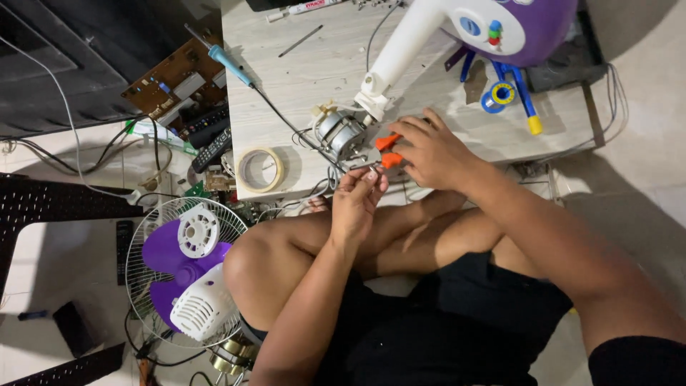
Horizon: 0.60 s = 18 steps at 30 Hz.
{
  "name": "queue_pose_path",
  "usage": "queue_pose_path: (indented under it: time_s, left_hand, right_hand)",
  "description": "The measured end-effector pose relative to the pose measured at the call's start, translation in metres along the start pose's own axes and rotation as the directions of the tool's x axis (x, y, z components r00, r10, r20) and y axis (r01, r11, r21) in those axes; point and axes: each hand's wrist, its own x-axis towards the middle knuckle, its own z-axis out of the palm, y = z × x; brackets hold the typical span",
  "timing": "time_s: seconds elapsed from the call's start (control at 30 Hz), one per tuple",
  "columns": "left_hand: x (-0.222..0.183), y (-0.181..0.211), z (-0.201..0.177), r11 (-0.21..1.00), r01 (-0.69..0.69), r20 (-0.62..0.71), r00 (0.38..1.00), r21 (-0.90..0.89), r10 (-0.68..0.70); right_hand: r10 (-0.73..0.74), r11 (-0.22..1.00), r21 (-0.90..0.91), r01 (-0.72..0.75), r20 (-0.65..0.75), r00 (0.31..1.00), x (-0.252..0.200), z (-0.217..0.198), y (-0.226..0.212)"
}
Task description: The person is cutting and stripping wires on a fan motor using wire cutters as part of a repair process.
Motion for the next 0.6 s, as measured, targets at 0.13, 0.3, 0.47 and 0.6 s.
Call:
queue_pose_path:
  time_s: [0.13, 0.3, 0.47, 0.6]
  left_hand:
    - [0.004, -0.005, -0.007, 1.0, 0.019, -0.038, 0.999, -0.006, -0.019]
    - [0.002, 0.002, -0.004, 0.999, 0.052, -0.065, 0.997, 0.012, -0.051]
    - [0.001, 0.005, 0.006, 0.998, 0.055, -0.081, 0.995, 0.013, -0.054]
    - [-0.01, 0.018, 0.023, 0.992, 0.033, -0.064, 0.998, 0.118, -0.025]
  right_hand:
    - [-0.031, 0.999, -0.019, 0.031, 0.016, 0.999, 0.002, 0.006, 0.002]
    - [-0.058, 0.994, 0.093, 0.056, 0.022, 0.998, 0.01, -0.001, 0.006]
    - [-0.06, 0.995, 0.078, 0.058, 0.023, 0.998, 0.006, 0.019, 0.016]
    - [-0.03, 0.994, 0.104, 0.037, -0.063, 0.998, 0.003, 0.031, 0.013]
